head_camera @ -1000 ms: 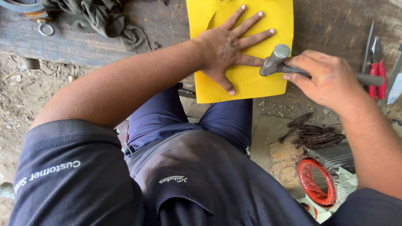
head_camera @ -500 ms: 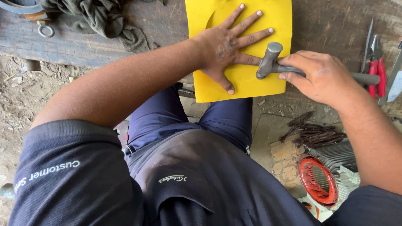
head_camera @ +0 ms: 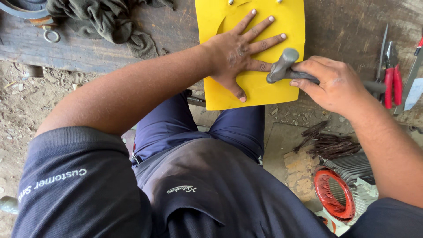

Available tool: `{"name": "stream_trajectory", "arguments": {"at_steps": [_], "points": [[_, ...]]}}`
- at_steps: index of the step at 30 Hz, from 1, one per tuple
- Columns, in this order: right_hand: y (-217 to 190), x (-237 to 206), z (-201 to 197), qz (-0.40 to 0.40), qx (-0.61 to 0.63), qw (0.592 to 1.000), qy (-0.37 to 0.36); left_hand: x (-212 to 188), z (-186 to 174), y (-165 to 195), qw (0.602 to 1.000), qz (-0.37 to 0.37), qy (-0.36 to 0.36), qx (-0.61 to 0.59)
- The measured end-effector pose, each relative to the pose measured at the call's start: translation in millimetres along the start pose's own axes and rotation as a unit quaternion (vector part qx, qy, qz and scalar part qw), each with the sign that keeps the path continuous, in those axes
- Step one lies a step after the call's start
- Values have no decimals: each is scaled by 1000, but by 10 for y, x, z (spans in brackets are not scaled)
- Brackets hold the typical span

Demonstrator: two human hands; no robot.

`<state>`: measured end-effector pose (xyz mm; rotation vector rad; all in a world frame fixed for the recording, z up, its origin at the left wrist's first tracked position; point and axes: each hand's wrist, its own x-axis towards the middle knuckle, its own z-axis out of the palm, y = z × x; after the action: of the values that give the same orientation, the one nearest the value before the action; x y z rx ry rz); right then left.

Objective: The person hammers a yellow sheet held flat on a wooden workbench, working around its edge to form a raised dome in the center. They occasionally reposition the sheet and press it down with one hand while striking with a hammer held in the other hand.

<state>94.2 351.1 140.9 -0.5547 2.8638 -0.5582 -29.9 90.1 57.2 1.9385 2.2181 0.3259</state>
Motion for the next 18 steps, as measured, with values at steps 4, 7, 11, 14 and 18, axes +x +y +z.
{"name": "stream_trajectory", "arguments": {"at_steps": [4, 7, 11, 14, 18], "points": [[-11, 18, -8, -3, -12, 1000, -24, 4, 1, 6, 1000, 6, 5, -1], [-19, 30, -5, -4, -3, 1000, -15, 3, -8, 4, 1000, -2, 2, 0], [-26, 24, -3, 10, 21, 1000, -12, 11, -20, 13, 1000, 0, -3, -3], [-16, 31, -5, -4, 12, 1000, -27, 0, -23, 22, 1000, -5, 0, 3], [-13, 27, 4, -4, 13, 1000, 11, 9, -35, 12, 1000, -1, -1, -5]]}}
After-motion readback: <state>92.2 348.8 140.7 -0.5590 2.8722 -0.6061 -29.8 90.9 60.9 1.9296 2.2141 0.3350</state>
